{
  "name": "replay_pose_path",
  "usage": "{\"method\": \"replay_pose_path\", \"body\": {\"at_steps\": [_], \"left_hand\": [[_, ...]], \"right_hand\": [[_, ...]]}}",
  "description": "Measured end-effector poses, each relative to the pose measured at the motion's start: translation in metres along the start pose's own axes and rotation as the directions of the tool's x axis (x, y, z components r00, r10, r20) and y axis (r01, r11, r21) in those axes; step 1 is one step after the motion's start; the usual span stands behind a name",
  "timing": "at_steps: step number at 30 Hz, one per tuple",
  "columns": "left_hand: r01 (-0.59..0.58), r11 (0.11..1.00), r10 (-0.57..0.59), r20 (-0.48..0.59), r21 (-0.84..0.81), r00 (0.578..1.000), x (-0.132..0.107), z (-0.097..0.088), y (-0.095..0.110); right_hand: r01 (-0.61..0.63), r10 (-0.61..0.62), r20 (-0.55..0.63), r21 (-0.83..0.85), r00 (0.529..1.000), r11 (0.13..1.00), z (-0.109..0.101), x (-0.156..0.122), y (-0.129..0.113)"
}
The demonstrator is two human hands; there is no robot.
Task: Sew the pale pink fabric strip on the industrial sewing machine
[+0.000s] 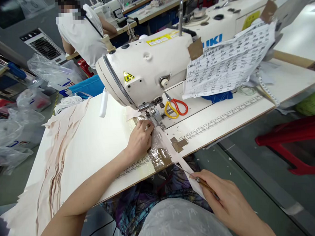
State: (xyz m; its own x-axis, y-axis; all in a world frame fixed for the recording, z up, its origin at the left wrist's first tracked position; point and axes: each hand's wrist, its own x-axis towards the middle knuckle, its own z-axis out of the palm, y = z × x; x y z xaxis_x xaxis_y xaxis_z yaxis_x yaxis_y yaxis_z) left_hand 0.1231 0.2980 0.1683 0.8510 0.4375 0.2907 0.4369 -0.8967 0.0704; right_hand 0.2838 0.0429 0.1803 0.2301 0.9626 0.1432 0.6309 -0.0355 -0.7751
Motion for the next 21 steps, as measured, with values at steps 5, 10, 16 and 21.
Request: {"method": "replay_pose_path", "body": {"at_steps": [5,10,16,21], "left_hand": [[-0.028,0.999,0.027,0.026,0.045,0.999,-0.010,0.004,0.002],[-0.041,0.995,0.039,0.027,0.090,0.999,-0.013,0.009,0.001],[-0.029,1.000,0.029,-0.027,-0.006,0.999,-0.014,0.004,-0.003],[0.031,0.995,-0.035,-0.042,-0.091,0.998,-0.012,0.003,-0.009]], "right_hand": [[0.033,-0.035,0.075,0.031,0.997,0.999,0.005,0.001,0.004],[0.012,-0.013,0.068,0.016,0.998,1.000,0.005,0.000,0.011],[-0.106,0.099,0.082,0.096,0.992,0.990,0.008,0.002,0.014],[-0.258,0.249,0.068,0.239,0.966,0.936,0.015,0.013,0.012]]}}
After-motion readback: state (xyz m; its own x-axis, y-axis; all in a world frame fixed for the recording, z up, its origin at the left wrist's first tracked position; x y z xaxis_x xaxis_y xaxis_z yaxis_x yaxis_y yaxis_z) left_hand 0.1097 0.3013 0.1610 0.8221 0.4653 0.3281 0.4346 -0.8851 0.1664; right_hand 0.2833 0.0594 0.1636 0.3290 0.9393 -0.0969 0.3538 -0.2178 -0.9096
